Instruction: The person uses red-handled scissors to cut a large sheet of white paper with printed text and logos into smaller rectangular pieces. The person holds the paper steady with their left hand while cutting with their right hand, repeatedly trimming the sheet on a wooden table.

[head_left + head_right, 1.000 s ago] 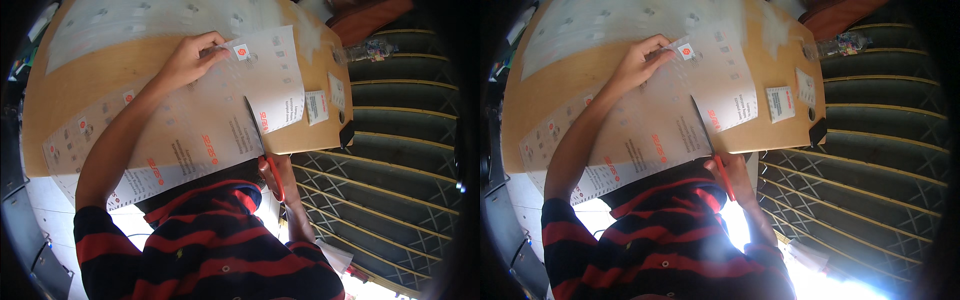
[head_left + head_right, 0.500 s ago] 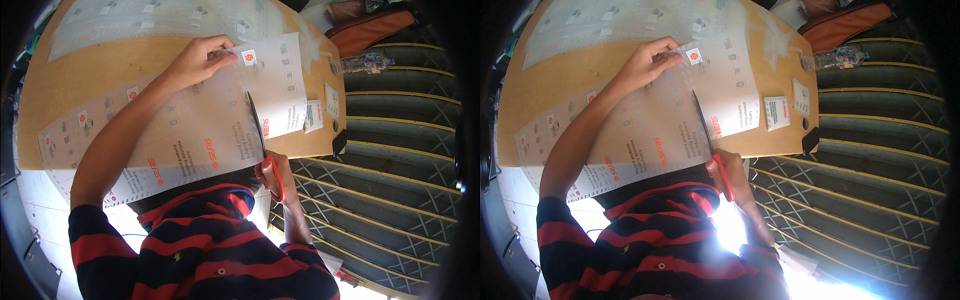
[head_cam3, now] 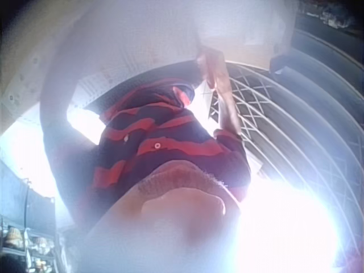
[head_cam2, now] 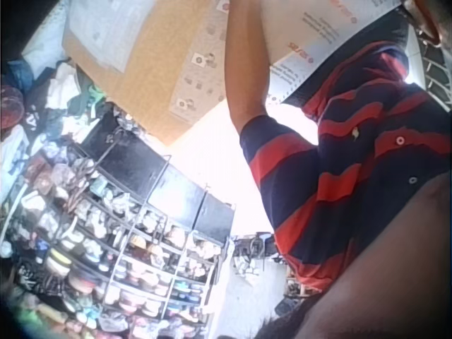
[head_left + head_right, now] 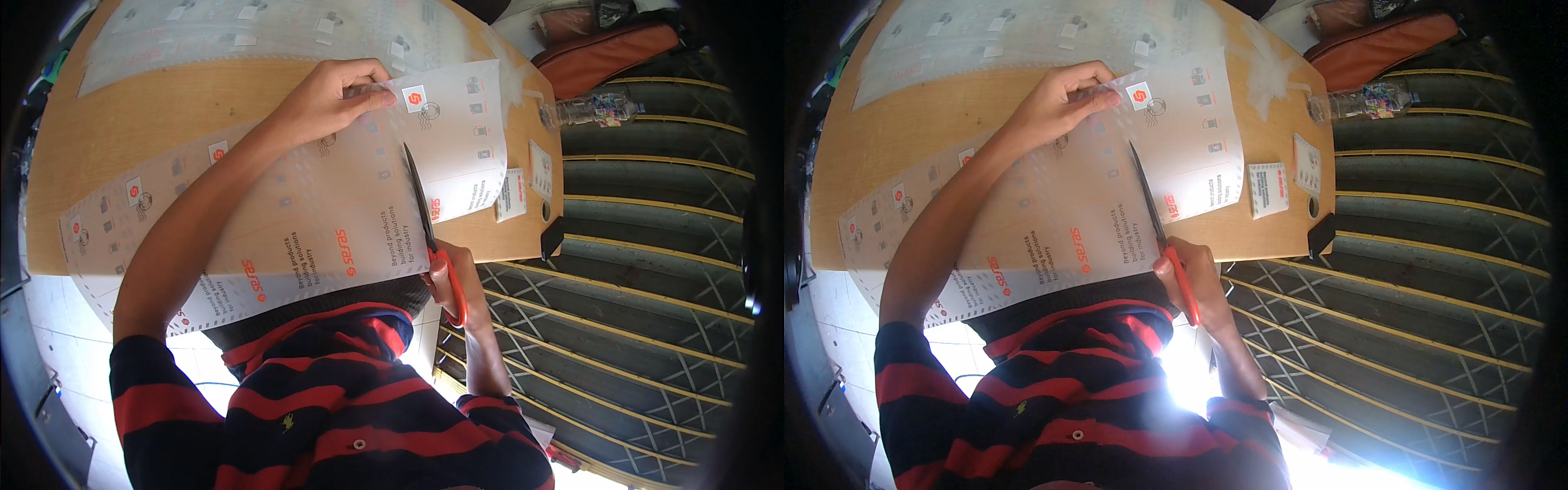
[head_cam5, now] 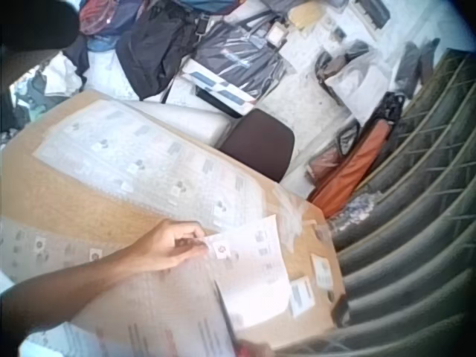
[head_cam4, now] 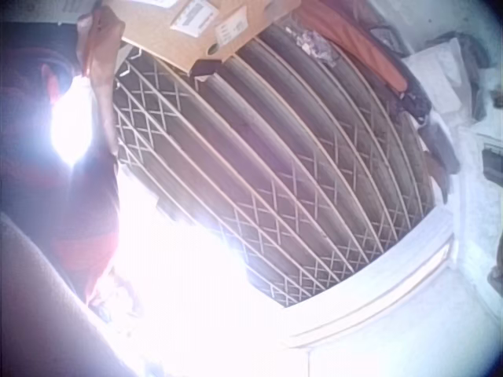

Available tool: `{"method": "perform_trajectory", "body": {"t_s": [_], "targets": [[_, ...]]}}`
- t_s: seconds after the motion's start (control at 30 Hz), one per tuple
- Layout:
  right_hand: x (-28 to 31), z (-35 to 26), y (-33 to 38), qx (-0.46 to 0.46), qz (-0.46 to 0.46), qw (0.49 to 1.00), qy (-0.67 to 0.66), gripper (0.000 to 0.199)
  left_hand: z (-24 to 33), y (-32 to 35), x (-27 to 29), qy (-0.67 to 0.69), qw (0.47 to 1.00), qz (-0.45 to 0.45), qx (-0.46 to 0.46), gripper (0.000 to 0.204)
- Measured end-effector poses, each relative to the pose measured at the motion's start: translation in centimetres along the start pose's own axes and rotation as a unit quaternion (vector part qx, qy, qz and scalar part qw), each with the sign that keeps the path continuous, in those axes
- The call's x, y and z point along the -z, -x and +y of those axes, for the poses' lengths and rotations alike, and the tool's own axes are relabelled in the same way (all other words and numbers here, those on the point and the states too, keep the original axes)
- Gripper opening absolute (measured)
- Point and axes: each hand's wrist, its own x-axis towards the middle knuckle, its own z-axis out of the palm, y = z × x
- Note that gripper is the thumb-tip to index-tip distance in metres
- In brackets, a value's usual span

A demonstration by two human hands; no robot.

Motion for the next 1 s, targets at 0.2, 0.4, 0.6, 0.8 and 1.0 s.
{"method": "perform_trajectory", "body": {"t_s": [0.2, 0.4, 0.6, 0.8, 1.0], "targets": [[-0.2, 0.7, -0.2, 0.0, 0.018, 1.0, 0.0, 0.08, 0.0, -0.2, 0.1, 0.02, 1.0, 0.016, -0.01, 0.015], [0.0, -0.4, -0.8, 0.022, 0.013, 1.0, 0.017, 0.081, 0.1, -0.1, 0.1, 0.01, 1.0, 0.002, 0.007, 0.016], [0.0, -0.8, -1.4, 0.012, 0.004, 1.0, 0.01, 0.08, 0.4, 0.0, 0.2, 0.005, 1.0, -0.006, 0.007, 0.018], [-0.2, -1.1, -1.3, -0.011, 0.019, 1.0, 0.023, 0.079, 0.5, 0.0, 0.0, 0.008, 1.0, 0.011, -0.015, 0.017], [-0.4, -0.6, -2.5, 0.027, 0.024, 0.999, -0.02, 0.078, 0.1, 0.0, 0.0, 0.026, 0.999, -0.025, -0.007, 0.019]]}}
